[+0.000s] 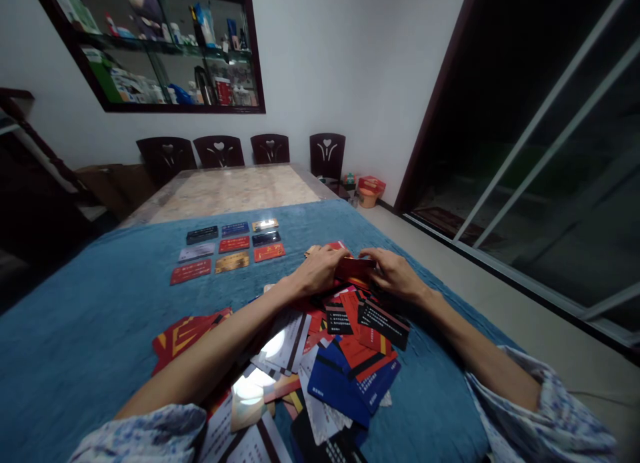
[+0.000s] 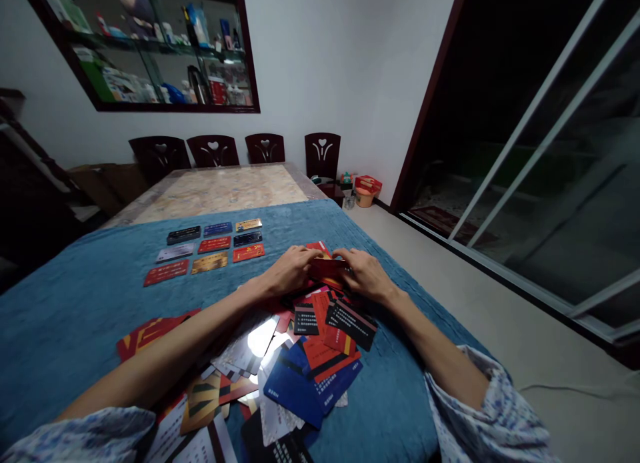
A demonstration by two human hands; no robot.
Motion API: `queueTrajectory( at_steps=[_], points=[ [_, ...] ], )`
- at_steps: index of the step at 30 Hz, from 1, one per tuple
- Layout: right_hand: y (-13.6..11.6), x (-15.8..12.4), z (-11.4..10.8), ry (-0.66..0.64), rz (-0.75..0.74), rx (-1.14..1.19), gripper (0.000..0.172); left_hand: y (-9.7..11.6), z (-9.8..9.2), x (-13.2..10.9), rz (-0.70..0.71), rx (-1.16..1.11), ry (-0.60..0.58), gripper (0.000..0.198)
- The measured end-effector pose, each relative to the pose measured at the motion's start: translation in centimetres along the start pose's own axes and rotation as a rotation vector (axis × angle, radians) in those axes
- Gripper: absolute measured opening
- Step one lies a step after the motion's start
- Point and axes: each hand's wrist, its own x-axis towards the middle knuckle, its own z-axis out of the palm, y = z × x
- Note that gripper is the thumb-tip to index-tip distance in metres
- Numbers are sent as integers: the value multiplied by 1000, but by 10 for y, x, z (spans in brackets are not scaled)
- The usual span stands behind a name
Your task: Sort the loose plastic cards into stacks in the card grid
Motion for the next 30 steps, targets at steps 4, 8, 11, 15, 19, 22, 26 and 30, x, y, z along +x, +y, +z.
queueTrajectory(
  at_steps=[4, 8, 11, 15, 19, 22, 26, 30],
  points=[
    [-1, 0, 0, -17, 18, -33, 32, -1, 4, 0, -30, 30, 15, 35],
    [0, -1, 3, -20, 38, -66, 32, 1, 4, 0, -52, 61, 14, 30],
    [2, -1, 6, -6, 44, -86, 34, 5, 4, 0, -79, 86, -1, 31],
    [4, -2, 11, 6, 53, -95, 34, 9, 4, -2, -119, 82, -13, 37],
    [5, -1, 16, 31, 26, -41, 38, 12, 2, -3, -163, 65, -13, 40],
    [4, 0, 17, 38, -6, 2, 39, 13, 0, -3, -196, 53, -15, 39],
    [2, 0, 14, 11, -47, 0, 39, 12, 0, -4, -204, 26, 4, 35],
    [1, 0, 11, 10, -74, -36, 47, 13, 0, -3, -217, 22, 4, 38]
  ],
)
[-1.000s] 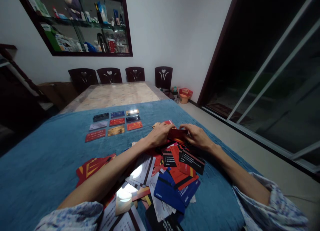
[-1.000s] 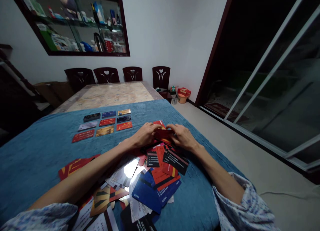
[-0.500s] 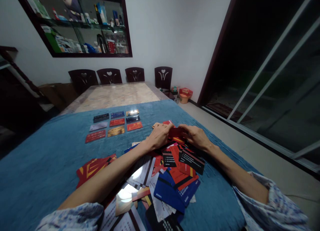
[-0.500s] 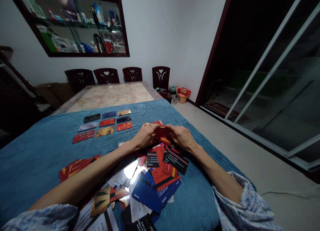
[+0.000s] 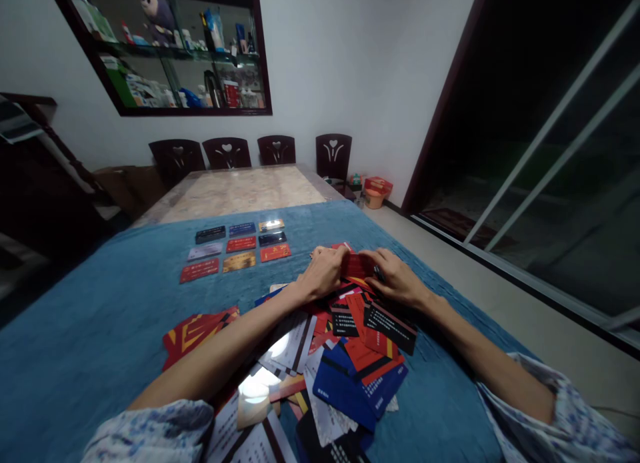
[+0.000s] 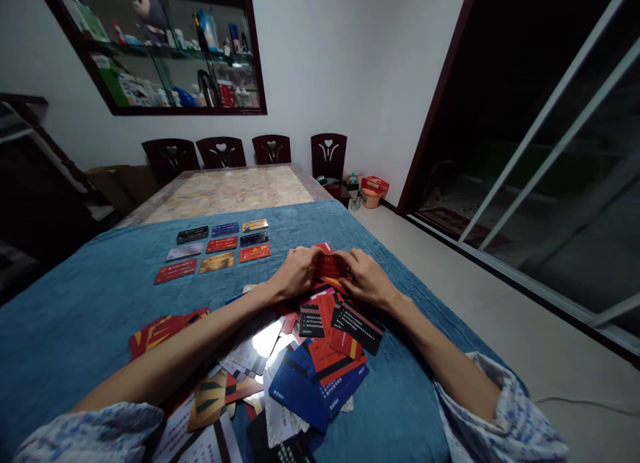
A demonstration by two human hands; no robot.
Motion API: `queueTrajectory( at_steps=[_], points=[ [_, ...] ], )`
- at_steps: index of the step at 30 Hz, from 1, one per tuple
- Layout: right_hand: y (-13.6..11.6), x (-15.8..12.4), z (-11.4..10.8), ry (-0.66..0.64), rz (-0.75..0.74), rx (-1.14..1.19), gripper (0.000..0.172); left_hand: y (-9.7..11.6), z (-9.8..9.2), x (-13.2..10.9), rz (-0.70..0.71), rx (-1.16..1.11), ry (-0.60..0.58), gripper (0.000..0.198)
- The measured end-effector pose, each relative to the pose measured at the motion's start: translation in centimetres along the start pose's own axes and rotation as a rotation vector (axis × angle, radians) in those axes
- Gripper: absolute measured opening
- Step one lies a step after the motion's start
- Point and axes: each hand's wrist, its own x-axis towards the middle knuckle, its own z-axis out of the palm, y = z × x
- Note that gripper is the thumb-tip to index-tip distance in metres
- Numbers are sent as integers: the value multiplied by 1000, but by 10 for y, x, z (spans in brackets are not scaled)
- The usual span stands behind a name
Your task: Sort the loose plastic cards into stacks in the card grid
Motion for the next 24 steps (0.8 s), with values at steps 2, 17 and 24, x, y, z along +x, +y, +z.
queueTrajectory(
  at_steps=[2, 17, 24],
  points=[
    [0, 0, 0, 10, -12, -7, 49, 1, -1, 0, -2, 1, -5, 39],
    [-6, 1, -4, -37, -8, -39, 48, -9, -6, -9, 16, -48, -47, 47],
    [-6, 3, -2, -55, -27, -46, 47, -14, -12, -13, 11, -64, -93, 51]
  ],
)
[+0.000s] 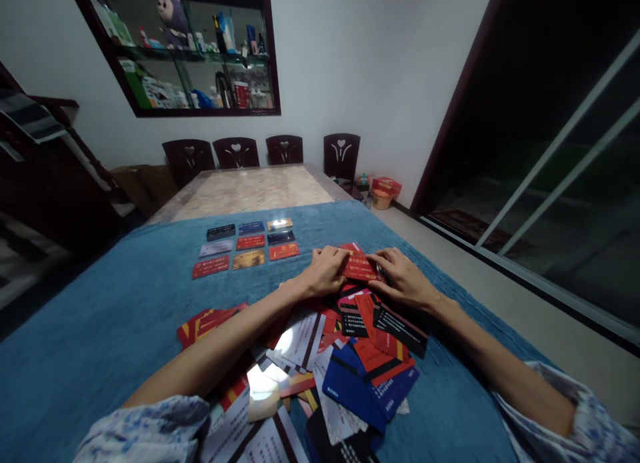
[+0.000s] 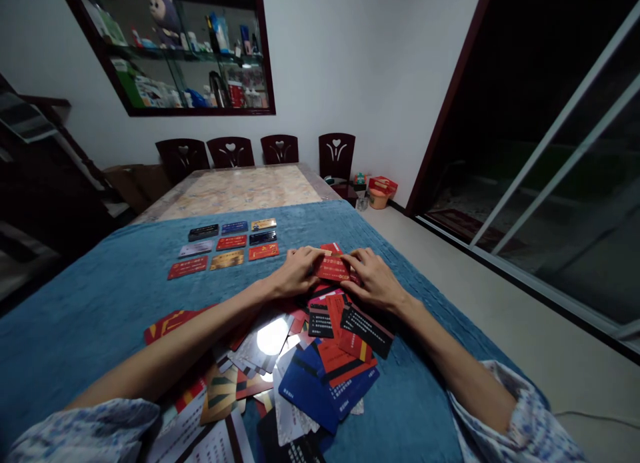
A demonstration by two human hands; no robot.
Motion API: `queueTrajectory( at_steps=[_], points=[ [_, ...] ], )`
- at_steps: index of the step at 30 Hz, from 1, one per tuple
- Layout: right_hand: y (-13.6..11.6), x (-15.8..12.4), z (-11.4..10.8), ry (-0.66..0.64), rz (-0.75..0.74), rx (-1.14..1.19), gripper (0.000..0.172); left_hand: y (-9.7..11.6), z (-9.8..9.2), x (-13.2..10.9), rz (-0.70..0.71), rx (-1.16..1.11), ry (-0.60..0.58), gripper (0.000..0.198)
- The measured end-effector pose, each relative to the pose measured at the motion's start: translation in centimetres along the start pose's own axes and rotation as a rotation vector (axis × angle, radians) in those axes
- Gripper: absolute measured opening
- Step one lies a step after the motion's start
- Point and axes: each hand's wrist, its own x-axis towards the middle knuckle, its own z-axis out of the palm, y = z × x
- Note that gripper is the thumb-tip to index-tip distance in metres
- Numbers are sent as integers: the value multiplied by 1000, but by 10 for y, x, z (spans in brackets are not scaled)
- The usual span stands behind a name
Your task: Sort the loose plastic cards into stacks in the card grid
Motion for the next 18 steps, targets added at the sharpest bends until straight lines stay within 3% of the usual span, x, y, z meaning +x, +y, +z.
queueTrajectory(
  at_steps=[18],
  points=[
    [-10, 27, 9, -111, -53, 81, 41, -21, -16, -22, -59, 19, -69, 42]
  ],
)
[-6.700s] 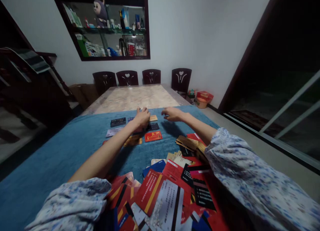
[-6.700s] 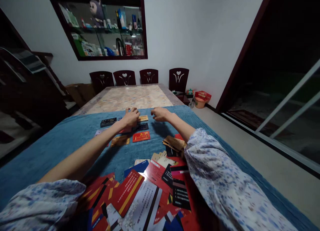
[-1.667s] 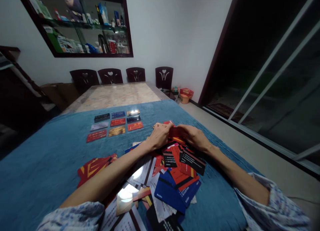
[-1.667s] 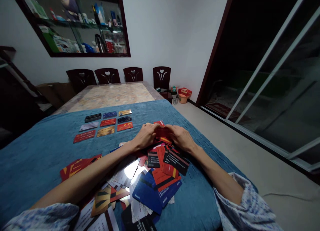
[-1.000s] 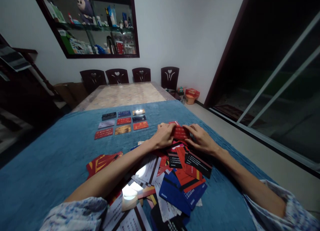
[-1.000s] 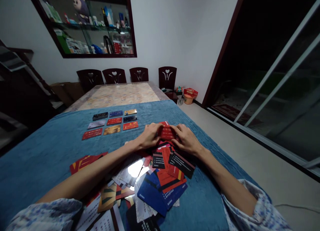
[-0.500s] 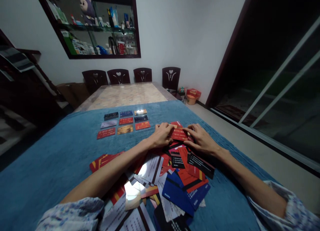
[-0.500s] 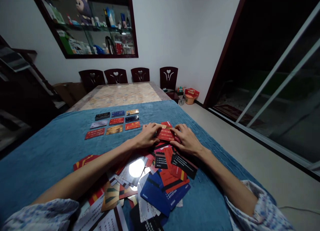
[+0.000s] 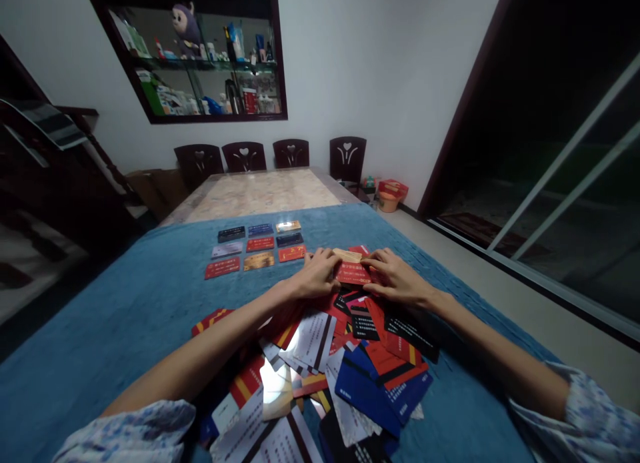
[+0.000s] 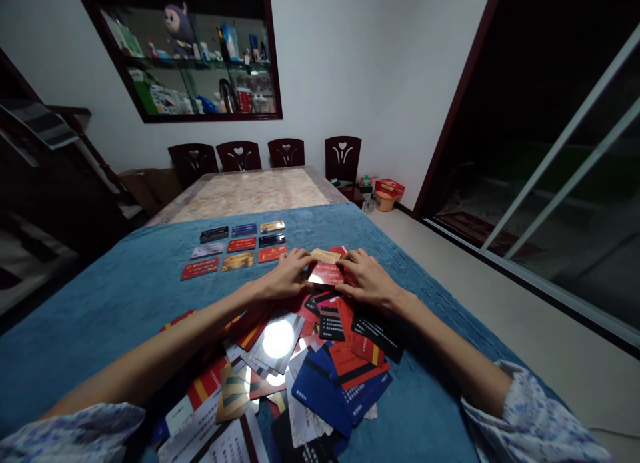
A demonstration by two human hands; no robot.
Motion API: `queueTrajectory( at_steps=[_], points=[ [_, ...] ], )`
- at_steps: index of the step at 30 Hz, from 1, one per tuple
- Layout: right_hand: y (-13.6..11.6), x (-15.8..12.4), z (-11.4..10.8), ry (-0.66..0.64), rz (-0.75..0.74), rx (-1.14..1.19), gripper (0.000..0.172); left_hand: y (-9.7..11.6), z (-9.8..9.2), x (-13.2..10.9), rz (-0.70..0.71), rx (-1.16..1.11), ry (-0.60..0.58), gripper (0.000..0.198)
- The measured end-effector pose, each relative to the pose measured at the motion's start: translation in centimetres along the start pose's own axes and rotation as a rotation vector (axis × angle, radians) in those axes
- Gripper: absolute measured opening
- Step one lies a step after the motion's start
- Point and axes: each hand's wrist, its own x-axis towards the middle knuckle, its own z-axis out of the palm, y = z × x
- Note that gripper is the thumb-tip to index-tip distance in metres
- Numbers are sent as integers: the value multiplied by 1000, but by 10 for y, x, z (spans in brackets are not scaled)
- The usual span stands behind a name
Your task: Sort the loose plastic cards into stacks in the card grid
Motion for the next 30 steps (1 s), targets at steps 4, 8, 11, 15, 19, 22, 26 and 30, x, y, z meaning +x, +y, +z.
queueTrajectory(
  at_steps=[4, 8, 11, 15, 19, 22, 26, 30],
  points=[
    [-8, 12, -2, -44, -24, -14, 37, -4, -4, -7, -27, 4, -10, 42],
    [-16, 26, -5, -81, -45, -15, 40, -9, -13, -16, -59, 0, -20, 44],
    [-21, 37, -5, -111, -52, -26, 43, -17, -18, -21, -77, 14, -20, 45],
    [-26, 54, 1, -134, -89, -34, 44, -31, -22, -30, -93, 47, -1, 43],
    [-31, 74, 9, -158, -130, -53, 40, -43, -26, -39, -134, 89, 7, 42],
    [-35, 90, 13, -198, -140, -68, 43, -49, -32, -46, -173, 100, -12, 44],
    [-42, 109, 19, -217, -187, -54, 40, -60, -39, -54, -235, 123, -31, 40],
    [-48, 127, 27, -235, -201, -65, 42, -74, -42, -62, -272, 134, -30, 36]
  ],
)
